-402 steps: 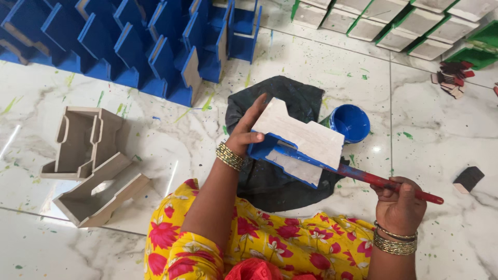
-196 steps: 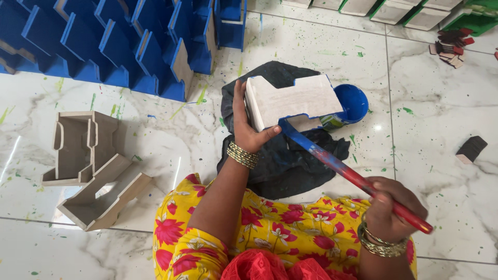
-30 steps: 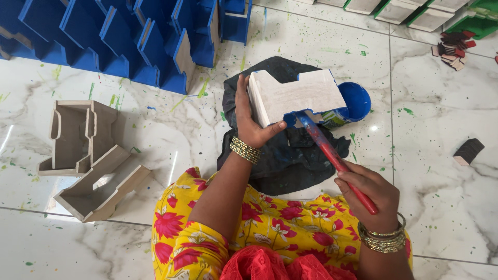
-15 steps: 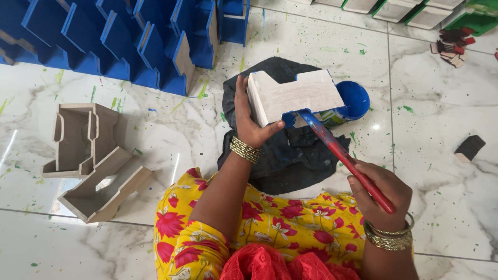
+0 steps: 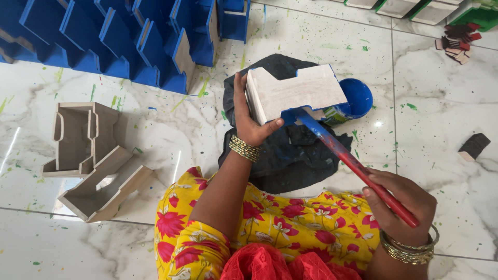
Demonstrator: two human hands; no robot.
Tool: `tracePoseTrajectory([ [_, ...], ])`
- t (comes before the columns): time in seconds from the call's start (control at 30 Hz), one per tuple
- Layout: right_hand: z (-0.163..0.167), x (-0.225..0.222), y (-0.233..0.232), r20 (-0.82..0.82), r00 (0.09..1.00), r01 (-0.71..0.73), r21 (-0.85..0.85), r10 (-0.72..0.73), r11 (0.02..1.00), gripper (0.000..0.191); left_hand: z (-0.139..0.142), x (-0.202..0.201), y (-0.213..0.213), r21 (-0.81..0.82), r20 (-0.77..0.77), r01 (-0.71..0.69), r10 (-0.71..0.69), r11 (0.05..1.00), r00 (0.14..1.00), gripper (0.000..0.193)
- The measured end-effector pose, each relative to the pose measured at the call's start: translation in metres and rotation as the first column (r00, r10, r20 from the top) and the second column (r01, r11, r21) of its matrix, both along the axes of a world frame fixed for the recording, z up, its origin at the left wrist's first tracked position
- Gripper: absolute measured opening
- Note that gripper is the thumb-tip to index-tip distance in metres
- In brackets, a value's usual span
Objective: The person sits on the floor and paints unfinished wooden organizer pieces blue using a brush, dipping the brush into a blue paint container. They hold each piece steady with one hand, brush the edges and inner slots, rotate the piece to reach other sides, and set finished blue pieces with a stack of completed ones.
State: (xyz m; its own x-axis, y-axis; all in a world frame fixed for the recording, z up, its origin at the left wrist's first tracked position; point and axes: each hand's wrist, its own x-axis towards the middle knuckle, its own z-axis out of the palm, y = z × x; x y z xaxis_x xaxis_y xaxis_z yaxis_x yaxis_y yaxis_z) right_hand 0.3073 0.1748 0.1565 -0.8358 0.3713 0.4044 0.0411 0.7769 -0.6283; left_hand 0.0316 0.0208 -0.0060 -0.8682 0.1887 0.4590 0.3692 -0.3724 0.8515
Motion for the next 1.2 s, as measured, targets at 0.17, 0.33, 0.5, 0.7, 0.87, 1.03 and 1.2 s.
tracePoseTrajectory([
  [0.17, -0.014, -0.013, 0.001, -0.104, 0.994, -0.012, 0.025, 0.014, 1.0, 0.027, -0.001, 0.001, 0.001, -0.036, -0.031, -0.024, 0.023, 0.999, 0.999, 0.142],
  [0.33, -0.026, -0.027, -0.003, -0.081, 0.997, -0.008, 0.092, 0.015, 0.996, 0.027, -0.001, 0.001, 0.0, -0.042, -0.032, -0.022, 0.02, 0.999, 0.999, 0.143],
  [0.5, -0.014, -0.018, -0.003, -0.031, 0.999, -0.015, 0.065, 0.018, 0.998, 0.027, 0.001, 0.001, 0.0, -0.004, -0.011, -0.015, 0.015, 1.0, 1.0, 0.144],
  [0.7, -0.005, -0.004, 0.001, -0.082, 0.997, -0.01, 0.038, 0.013, 0.999, 0.025, 0.001, 0.001, 0.0, -0.021, -0.018, -0.025, 0.025, 0.999, 1.0, 0.144],
  [0.87, -0.023, -0.023, 0.0, -0.113, 0.994, 0.006, 0.084, 0.003, 0.996, 0.024, 0.0, 0.003, 0.0, -0.039, -0.032, -0.015, 0.014, 0.999, 0.999, 0.144],
  [1.03, -0.026, -0.031, 0.0, -0.091, 0.996, -0.002, 0.118, 0.012, 0.993, 0.024, 0.0, 0.003, 0.0, -0.037, -0.04, -0.016, 0.015, 0.999, 0.999, 0.144],
  [1.2, -0.015, -0.018, -0.002, -0.028, 1.0, -0.004, 0.041, 0.005, 0.999, 0.026, -0.001, 0.002, 0.0, -0.023, -0.049, -0.01, 0.009, 1.0, 0.999, 0.143],
])
